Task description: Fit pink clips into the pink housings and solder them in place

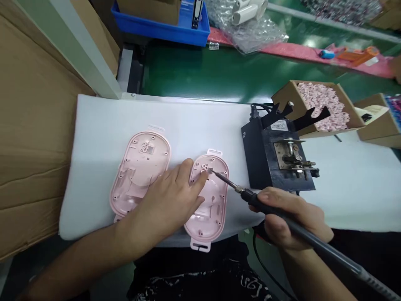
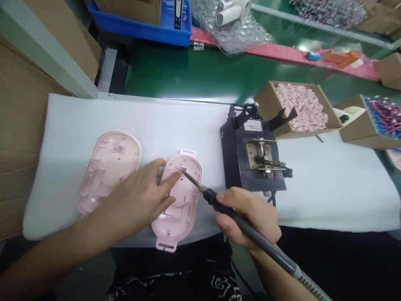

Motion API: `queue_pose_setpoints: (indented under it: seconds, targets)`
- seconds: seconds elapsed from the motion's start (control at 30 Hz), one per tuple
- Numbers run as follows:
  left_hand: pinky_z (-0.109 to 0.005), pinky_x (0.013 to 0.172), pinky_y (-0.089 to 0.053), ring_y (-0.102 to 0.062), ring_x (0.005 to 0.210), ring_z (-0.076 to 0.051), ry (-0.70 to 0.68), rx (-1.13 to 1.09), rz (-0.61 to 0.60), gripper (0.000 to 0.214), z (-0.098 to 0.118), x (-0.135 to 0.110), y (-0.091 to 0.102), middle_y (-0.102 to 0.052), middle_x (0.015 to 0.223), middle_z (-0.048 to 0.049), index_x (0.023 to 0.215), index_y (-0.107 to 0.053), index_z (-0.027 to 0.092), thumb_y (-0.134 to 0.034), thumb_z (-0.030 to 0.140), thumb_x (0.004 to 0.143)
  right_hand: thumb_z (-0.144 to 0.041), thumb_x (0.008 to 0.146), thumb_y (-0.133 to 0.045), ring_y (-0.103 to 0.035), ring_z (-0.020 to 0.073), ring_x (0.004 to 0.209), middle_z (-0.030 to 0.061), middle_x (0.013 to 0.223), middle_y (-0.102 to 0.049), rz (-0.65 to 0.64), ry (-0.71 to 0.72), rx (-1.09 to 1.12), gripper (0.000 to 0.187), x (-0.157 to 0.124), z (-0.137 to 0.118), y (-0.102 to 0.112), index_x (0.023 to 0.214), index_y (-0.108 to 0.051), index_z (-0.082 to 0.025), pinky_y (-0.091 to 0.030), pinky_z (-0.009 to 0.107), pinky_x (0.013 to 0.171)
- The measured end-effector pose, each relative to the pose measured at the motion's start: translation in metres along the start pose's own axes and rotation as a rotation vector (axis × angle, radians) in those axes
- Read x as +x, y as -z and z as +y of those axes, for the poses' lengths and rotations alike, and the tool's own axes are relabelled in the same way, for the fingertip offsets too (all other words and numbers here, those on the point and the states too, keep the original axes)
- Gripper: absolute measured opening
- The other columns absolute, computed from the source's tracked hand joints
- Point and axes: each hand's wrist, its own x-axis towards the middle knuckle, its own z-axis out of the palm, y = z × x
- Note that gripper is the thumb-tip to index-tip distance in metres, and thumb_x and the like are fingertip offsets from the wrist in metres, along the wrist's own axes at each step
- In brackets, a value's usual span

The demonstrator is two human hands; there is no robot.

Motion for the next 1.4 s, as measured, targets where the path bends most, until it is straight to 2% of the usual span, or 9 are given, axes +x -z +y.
queue_pose_setpoints:
  seconds: [0.03, 0.1, 0.2, 0.3, 0.5, 0.77, 0.93, 1.13, 1.4]
  targets:
    - [-0.043, 0.077, -0.059, -0.062, 0.097, -0.028, 0.002, -0.005, -0.004, 0.049, 0.0, 0.0, 0.0, -0.052, 0.128, -0.0198, 0.139, -0.055, 0.019, -0.064, 0.03, 0.092, -0.031, 0.09, -0.072, -0.07, 0.0193, 0.06, 0.004, 0.076, -0.07, 0.012, 0.009, 0.025, 0.02, -0.005, -0.001, -0.003, 0.106, -0.071, -0.02, -0.06, 0.028, 0.048]
    - [-0.043, 0.076, -0.059, -0.061, 0.094, -0.028, -0.003, -0.009, -0.001, 0.049, 0.001, -0.001, -0.002, -0.054, 0.124, -0.0188, 0.138, -0.056, 0.019, -0.065, 0.029, 0.091, -0.014, 0.08, -0.08, -0.072, 0.0192, 0.063, 0.0055, 0.084, -0.073, 0.045, -0.031, 0.052, 0.033, -0.013, -0.001, -0.008, 0.111, -0.071, -0.017, -0.063, 0.028, 0.051]
    - [-0.043, 0.074, -0.059, -0.06, 0.092, -0.028, -0.023, 0.006, 0.012, 0.048, 0.001, -0.003, -0.004, -0.053, 0.123, -0.0195, 0.136, -0.056, 0.017, -0.066, 0.024, 0.089, -0.002, 0.07, -0.083, -0.074, 0.0207, 0.071, 0.0066, 0.092, -0.075, 0.068, -0.117, 0.087, 0.049, -0.02, 0.002, -0.014, 0.115, -0.069, -0.017, -0.066, 0.03, 0.058]
    - [-0.043, 0.074, -0.06, -0.06, 0.094, -0.029, -0.036, 0.007, 0.029, 0.049, 0.0, -0.004, -0.006, -0.052, 0.124, -0.0198, 0.136, -0.055, 0.016, -0.065, 0.023, 0.089, 0.004, 0.069, -0.079, -0.074, 0.0214, 0.072, 0.0055, 0.087, -0.074, 0.024, -0.071, 0.192, 0.054, -0.019, 0.006, -0.02, 0.118, -0.066, -0.016, -0.065, 0.032, 0.06]
    - [-0.043, 0.075, -0.059, -0.06, 0.096, -0.029, -0.042, 0.014, 0.01, 0.047, -0.001, -0.004, -0.003, -0.051, 0.126, -0.021, 0.136, -0.055, 0.016, -0.062, 0.023, 0.09, -0.018, 0.087, -0.069, -0.066, 0.0172, 0.054, 0.0028, 0.072, -0.065, 0.076, 0.045, 0.209, 0.02, -0.011, 0.005, -0.024, 0.106, -0.069, -0.012, -0.056, 0.03, 0.043]
    - [-0.04, 0.071, -0.056, -0.059, 0.09, -0.027, -0.044, 0.033, -0.006, 0.045, -0.002, -0.005, -0.003, -0.052, 0.123, -0.0189, 0.135, -0.054, 0.018, -0.06, 0.025, 0.091, -0.005, 0.074, -0.069, -0.056, 0.0134, 0.05, -0.0009, 0.068, -0.059, 0.108, 0.067, 0.176, 0.022, 0.001, 0.003, -0.029, 0.093, -0.063, -0.015, -0.05, 0.03, 0.042]
    - [-0.036, 0.066, -0.052, -0.057, 0.086, -0.025, -0.035, 0.029, -0.042, 0.047, -0.002, -0.004, 0.001, -0.054, 0.11, -0.014, 0.135, -0.055, 0.021, -0.063, 0.026, 0.089, -0.016, 0.09, -0.064, -0.059, 0.0147, 0.053, 0.0012, 0.069, -0.059, 0.099, 0.015, 0.174, 0.012, -0.008, 0.006, -0.027, 0.101, -0.065, -0.013, -0.051, 0.029, 0.043]
    - [-0.035, 0.061, -0.048, -0.054, 0.075, -0.022, -0.054, 0.02, -0.101, 0.044, -0.002, -0.002, 0.006, -0.053, 0.09, -0.0068, 0.134, -0.058, 0.023, -0.063, 0.027, 0.09, -0.006, 0.077, -0.073, -0.056, 0.0113, 0.048, -0.0031, 0.067, -0.059, 0.07, 0.038, 0.114, 0.019, -0.003, 0.004, -0.026, 0.087, -0.061, -0.017, -0.05, 0.026, 0.04]
    - [-0.033, 0.058, -0.044, -0.053, 0.071, -0.02, -0.088, 0.021, -0.088, 0.047, -0.003, -0.001, 0.003, -0.053, 0.082, -0.0046, 0.138, -0.057, 0.02, -0.062, 0.032, 0.093, -0.004, 0.078, -0.07, -0.055, 0.0123, 0.055, 0.0002, 0.072, -0.061, -0.004, -0.027, 0.127, 0.015, -0.009, -0.002, -0.023, 0.087, -0.065, -0.016, -0.049, 0.029, 0.044]
